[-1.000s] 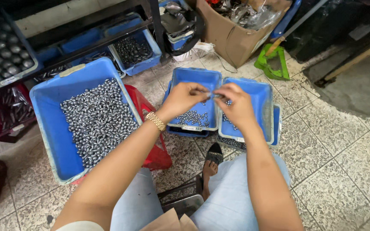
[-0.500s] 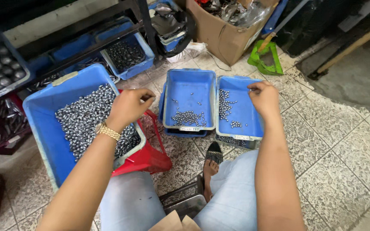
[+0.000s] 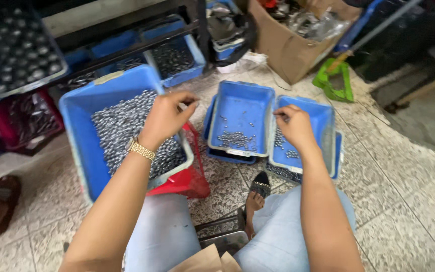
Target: The person sits on a low stool and sorts small metallic fasteners by hand from a large blue bin into two smaller blue bins. They repeatedly pick up handfuls of fasteners, separate them, and place them into the respective bins.
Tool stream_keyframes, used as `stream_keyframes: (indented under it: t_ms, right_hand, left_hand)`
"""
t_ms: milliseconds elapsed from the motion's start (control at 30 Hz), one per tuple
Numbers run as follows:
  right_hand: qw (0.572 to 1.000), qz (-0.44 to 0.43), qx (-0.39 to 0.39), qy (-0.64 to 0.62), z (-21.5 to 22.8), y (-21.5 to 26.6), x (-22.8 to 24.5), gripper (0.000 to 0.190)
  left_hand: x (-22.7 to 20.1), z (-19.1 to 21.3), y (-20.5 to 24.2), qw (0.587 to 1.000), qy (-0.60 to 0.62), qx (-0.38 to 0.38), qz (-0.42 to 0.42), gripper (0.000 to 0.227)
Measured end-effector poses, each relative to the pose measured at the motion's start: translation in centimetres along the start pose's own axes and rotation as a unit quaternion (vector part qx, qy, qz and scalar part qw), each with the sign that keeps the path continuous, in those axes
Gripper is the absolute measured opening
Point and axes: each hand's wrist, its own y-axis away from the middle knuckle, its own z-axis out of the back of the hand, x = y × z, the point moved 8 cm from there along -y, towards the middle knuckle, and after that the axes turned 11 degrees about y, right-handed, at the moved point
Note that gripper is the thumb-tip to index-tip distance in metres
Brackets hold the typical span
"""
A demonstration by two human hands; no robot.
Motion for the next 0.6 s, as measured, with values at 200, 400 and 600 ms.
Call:
stream_keyframes:
  t_ms: [200, 400, 600]
  right_hand:
    - [0.999, 0.014, 0.025, 0.014, -0.8, -0.1, 2.0, 0.016]
    - [0.998, 0.030, 0.015, 0.056, -2.1, -0.8, 0.7, 0.016]
    - [0.996, 0.039, 0.036, 0.075, -3.5, 0.0, 1.6, 0.017]
  left_hand:
    - [7.3, 6.1, 3.8, 0.984, -0.112, 0.010, 0.138, 0.020]
    - [7.1, 3.5, 7.8, 0.932, -0.200, 0.202, 0.225, 0.027]
    - [13.5, 1.6, 7.9, 0.887, -0.374, 0.175, 0.206, 0.026]
